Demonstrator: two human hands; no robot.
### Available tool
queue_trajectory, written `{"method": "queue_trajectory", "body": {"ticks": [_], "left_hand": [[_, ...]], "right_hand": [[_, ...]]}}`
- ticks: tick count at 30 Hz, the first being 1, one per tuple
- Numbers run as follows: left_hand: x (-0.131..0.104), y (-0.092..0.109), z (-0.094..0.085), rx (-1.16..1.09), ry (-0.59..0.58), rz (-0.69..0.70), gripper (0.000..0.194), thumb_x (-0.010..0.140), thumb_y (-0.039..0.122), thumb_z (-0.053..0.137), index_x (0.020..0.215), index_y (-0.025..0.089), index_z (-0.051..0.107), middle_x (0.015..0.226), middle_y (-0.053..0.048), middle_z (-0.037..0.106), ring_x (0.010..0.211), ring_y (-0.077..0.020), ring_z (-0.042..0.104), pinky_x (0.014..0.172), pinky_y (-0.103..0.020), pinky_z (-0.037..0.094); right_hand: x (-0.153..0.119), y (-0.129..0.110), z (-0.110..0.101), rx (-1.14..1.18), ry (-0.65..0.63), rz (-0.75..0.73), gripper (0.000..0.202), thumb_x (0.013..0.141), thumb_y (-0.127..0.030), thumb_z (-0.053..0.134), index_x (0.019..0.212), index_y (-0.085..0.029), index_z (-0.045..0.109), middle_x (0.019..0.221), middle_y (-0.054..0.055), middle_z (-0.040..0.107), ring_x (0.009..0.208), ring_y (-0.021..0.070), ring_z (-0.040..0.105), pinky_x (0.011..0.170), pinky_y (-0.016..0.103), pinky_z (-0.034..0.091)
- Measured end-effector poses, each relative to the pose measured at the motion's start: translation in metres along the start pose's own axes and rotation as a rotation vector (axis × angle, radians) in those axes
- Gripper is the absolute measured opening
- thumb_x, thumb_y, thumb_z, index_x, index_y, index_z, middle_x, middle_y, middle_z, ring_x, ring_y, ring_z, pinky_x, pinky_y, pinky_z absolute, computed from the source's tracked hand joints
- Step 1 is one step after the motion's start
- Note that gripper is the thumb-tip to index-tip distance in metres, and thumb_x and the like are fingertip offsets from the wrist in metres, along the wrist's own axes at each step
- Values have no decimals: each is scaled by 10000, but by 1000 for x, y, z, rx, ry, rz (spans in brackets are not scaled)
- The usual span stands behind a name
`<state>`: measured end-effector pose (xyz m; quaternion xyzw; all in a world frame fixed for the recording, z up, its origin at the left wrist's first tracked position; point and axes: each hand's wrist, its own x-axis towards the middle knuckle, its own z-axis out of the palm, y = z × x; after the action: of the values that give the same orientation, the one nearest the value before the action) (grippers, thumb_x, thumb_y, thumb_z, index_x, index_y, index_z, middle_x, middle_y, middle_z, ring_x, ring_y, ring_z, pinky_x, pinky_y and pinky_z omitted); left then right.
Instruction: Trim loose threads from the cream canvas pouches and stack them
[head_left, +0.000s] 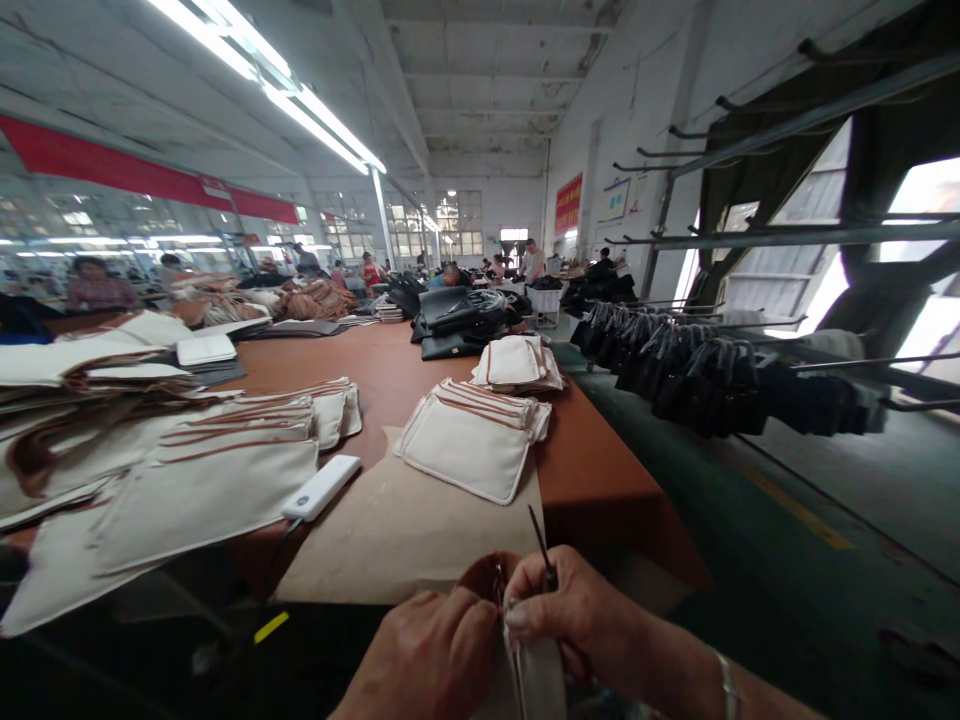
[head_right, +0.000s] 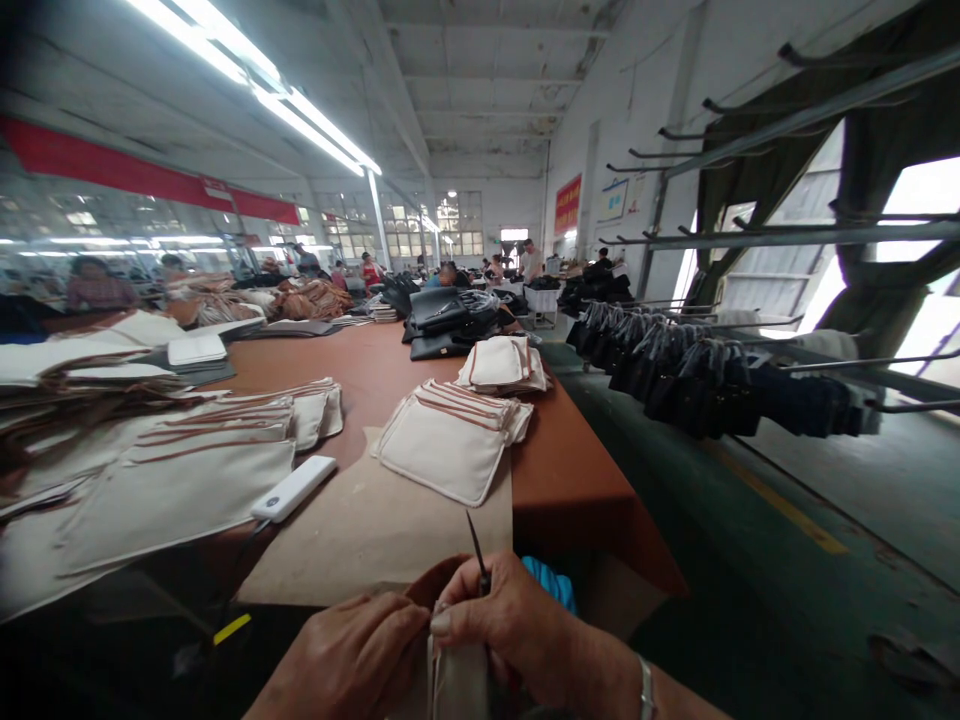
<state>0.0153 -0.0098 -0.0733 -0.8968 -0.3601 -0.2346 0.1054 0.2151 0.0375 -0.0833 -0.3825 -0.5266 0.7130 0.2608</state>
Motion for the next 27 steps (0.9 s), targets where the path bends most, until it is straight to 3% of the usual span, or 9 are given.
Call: {"method": "queue_trajectory", "body": {"ticks": [4, 7, 10, 13, 17, 21, 24, 27], "left_hand": [[2, 5, 6, 103, 1, 17, 236, 859, 22, 415, 767, 207, 528, 656, 9, 609, 514, -170, 589, 475, -293, 393], [2, 3, 11, -48, -25, -126, 206, 865, 63, 405, 763, 198, 523, 678, -1, 595, 519, -146, 558, 486, -268, 355], [8, 0, 9, -373, -82, -419, 172, 823, 94, 422, 702, 191, 496, 650, 17, 542, 551, -119, 497, 522, -234, 327], [14, -3, 3, -861, -195, -750, 90, 753, 158, 474, 670, 180, 501, 624, 36, 468, 567, -106, 396, 530, -220, 298], [15, -2, 7, -1502, -172, -965, 116, 682, 278, 554, 672, 187, 482, 570, 62, 369, 516, -93, 250, 486, -233, 196], [11, -1, 15, -1633, -116, -1013, 86, 664, 242, 554, 672, 184, 492, 581, 58, 350, 529, -97, 249, 498, -239, 183], [13, -2, 9, -1576, -175, -933, 184, 733, 331, 565, 669, 171, 500, 620, 39, 380, 569, -106, 287, 527, -244, 221], [17, -2, 1, -1387, -272, -882, 333, 687, 459, 668, 689, 149, 545, 631, 19, 446, 591, -114, 328, 539, -245, 231]], "right_hand": [[1, 7, 1, 31, 17, 14, 250, 573, -290, 757, 739, -140, 646, 473, -59, 515, 303, 48, 330, 276, 154, 252], [-1, 9, 2, 4, -23, -13, 253, 571, -261, 745, 770, -135, 655, 536, -50, 533, 355, 53, 353, 312, 161, 249], [-6, 3, 2, -178, -56, -152, 181, 592, -183, 719, 753, -128, 659, 567, -58, 499, 467, 51, 358, 400, 153, 252], [-12, -4, 2, -326, -84, -231, 167, 592, -121, 690, 754, -127, 653, 599, -63, 488, 528, 52, 354, 454, 158, 256], [-14, -3, 1, -112, -93, -117, 228, 592, -236, 735, 757, -133, 616, 594, -41, 543, 501, 70, 407, 454, 174, 318], [-10, 5, 2, -29, -19, -3, 218, 614, -286, 686, 763, -160, 591, 557, -44, 544, 389, 59, 339, 354, 176, 236], [-10, 6, 4, -21, -18, 13, 183, 646, -306, 631, 764, -175, 583, 532, -57, 509, 365, 58, 306, 332, 175, 209], [-12, 2, 6, -18, -16, 29, 175, 623, -300, 622, 742, -182, 574, 485, -82, 428, 362, 58, 292, 332, 171, 212]]}}
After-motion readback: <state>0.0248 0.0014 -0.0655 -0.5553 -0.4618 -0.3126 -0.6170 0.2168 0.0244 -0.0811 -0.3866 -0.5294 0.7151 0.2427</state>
